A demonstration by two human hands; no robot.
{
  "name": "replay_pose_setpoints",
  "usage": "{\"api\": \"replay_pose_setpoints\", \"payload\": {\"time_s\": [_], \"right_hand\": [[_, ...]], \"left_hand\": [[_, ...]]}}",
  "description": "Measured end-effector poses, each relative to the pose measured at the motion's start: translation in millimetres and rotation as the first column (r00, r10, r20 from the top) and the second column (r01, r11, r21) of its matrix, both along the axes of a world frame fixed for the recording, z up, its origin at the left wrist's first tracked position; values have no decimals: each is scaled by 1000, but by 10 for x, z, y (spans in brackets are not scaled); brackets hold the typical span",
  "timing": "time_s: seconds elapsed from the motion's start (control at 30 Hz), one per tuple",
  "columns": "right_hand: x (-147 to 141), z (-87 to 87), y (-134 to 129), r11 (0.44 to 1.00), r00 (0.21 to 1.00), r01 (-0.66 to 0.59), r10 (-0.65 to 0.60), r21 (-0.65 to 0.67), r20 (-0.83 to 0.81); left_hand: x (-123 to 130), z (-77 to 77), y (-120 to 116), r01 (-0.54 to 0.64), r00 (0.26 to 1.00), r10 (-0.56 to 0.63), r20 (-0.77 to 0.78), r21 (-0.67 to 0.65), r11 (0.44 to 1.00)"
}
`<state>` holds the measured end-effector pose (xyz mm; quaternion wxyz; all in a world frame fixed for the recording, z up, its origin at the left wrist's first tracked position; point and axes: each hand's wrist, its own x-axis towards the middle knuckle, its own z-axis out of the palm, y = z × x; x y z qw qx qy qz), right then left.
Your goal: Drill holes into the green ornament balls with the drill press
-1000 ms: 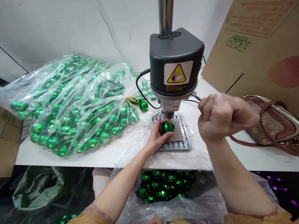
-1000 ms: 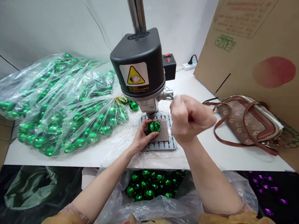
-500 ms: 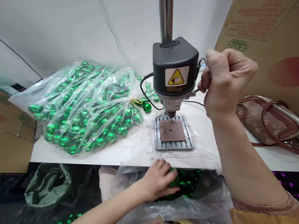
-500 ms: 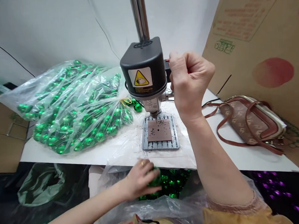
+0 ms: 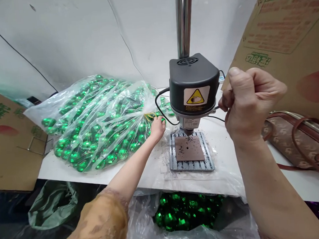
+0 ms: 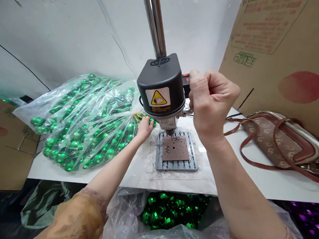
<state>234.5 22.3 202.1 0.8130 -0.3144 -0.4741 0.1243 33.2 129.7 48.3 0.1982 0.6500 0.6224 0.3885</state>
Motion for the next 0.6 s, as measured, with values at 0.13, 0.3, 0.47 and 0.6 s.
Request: {"api": "replay_pose_setpoints", "payload": {"time_s": [0.13,0.3,0.47,0.6], "right_hand": [[6,2,-4,1000,1000,1,-1,-11,1],[6,10,0,1000,1000,-9,8,-7,-4],[6,-4,24,1000,1000,10,-10,19,5],[21,-33,46,999,999,34,-34,15,34]], "left_hand": [[28,-119,307,6,995,0,102,-56,998],[-112,-108,116,83,936,-39,350,-113,990],[-189,-87,-505,280,520,-36,854,-130,951],[-43,-159,-908,337,456,-56,888,-114,935]]}}
